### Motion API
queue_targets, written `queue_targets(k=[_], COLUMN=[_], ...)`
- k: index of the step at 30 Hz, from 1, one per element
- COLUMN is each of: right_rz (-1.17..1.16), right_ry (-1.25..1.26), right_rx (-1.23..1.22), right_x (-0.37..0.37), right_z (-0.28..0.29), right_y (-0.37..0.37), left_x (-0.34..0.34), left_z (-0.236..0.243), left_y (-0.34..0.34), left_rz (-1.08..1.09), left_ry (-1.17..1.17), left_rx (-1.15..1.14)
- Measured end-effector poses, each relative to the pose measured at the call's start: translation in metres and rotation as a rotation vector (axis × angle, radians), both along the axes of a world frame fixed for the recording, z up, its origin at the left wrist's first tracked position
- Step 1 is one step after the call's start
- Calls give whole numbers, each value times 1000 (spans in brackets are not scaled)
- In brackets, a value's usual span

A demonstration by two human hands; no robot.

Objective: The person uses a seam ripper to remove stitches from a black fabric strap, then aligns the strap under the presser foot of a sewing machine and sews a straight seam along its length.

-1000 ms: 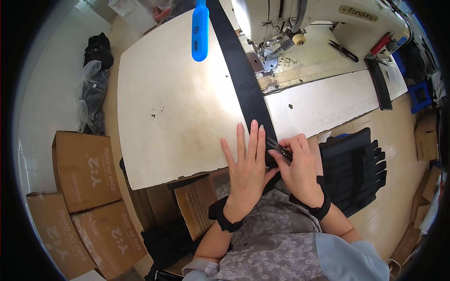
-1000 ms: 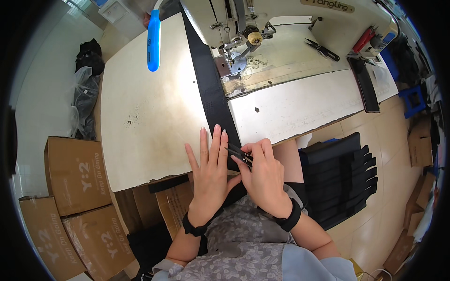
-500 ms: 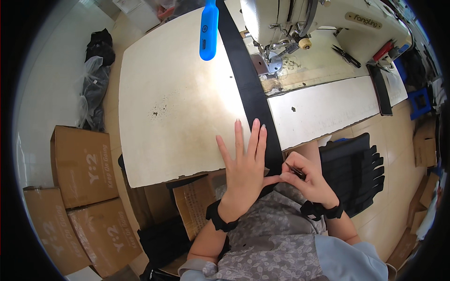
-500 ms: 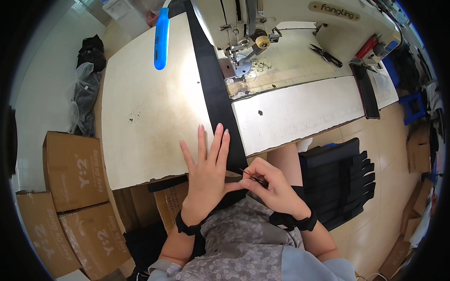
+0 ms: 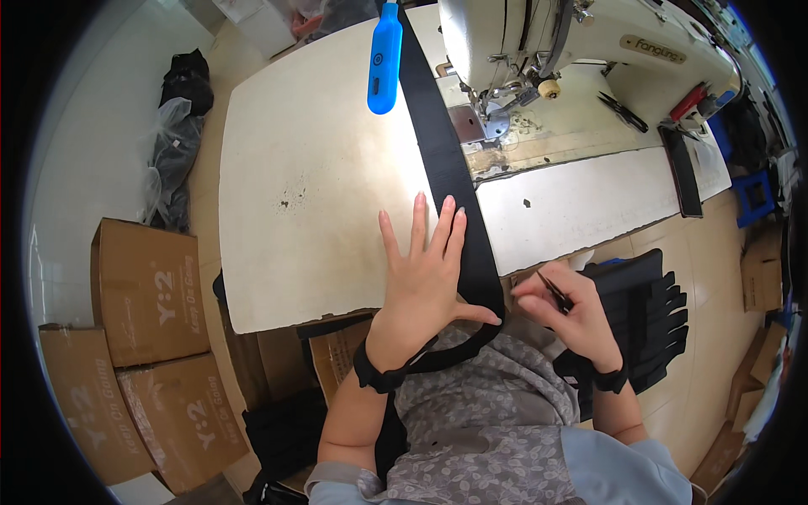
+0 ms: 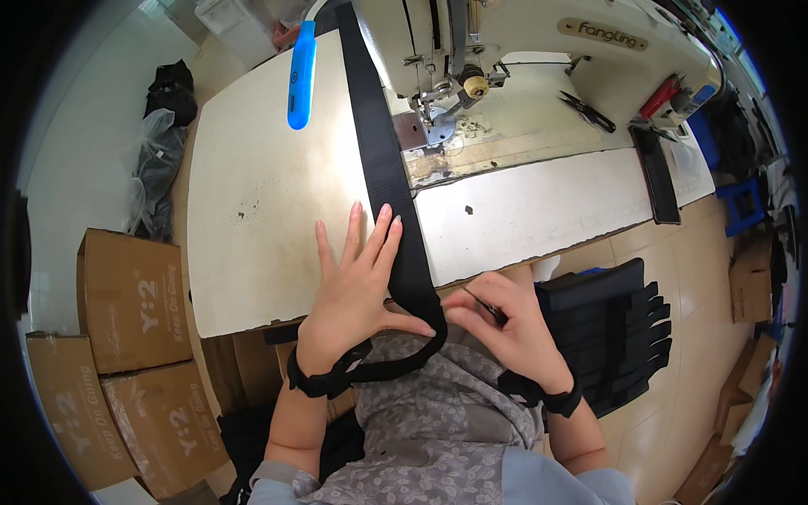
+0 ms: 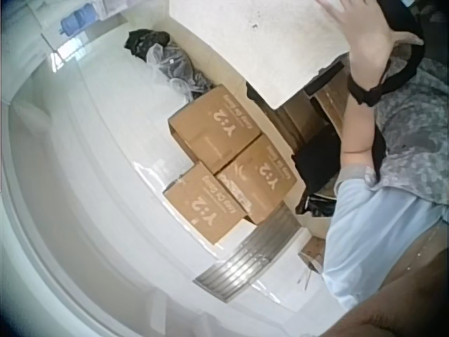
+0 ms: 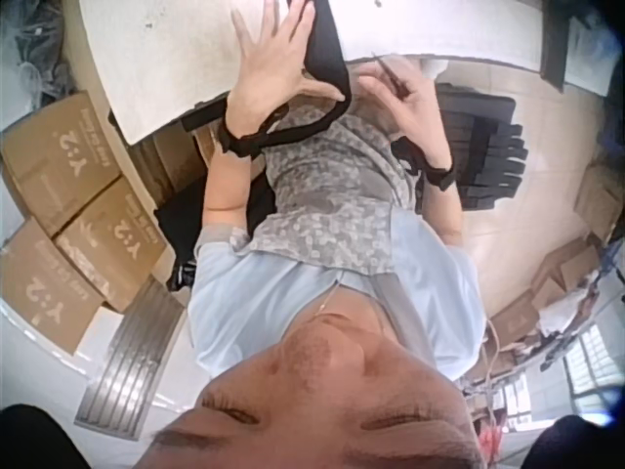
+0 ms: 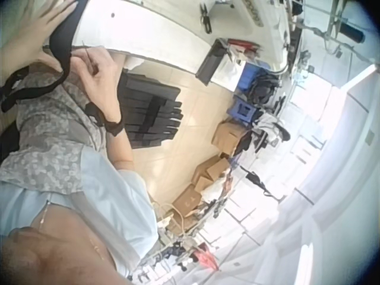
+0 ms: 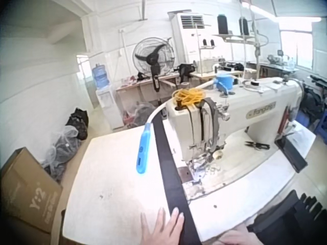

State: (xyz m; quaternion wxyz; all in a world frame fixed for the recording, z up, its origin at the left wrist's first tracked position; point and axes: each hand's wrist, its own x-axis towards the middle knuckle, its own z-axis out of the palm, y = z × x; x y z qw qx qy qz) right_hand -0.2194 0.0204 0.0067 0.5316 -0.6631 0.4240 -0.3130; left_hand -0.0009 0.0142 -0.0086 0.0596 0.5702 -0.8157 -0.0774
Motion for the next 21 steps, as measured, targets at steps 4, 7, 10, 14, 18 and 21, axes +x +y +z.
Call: queue_targets(k=[4,7,10,14,18,21], right_rz=[-172,-193,-124,-70,-9,89], right_ry=[178,206,381,505,360,-22], right_rx=[-281,-395,-461,-487,-393,-49], right_x=[20,34,37,39,35,20], right_z=[-18,-31,-30,-29,-23,-18], right_y=[-11,-16,-18,-20,-20,-19], left_x=[-5,-6,-6,-7,-8,-9], left_z=[-4,-5,-7,-9,-12,-14], left_y=[1,3,4,4,5,6], left_rz=[21,37,48,57,67,83], left_ry=[16,23,21,41,74,82], left_rx=[-16,-24,-30,-26,-39,-70])
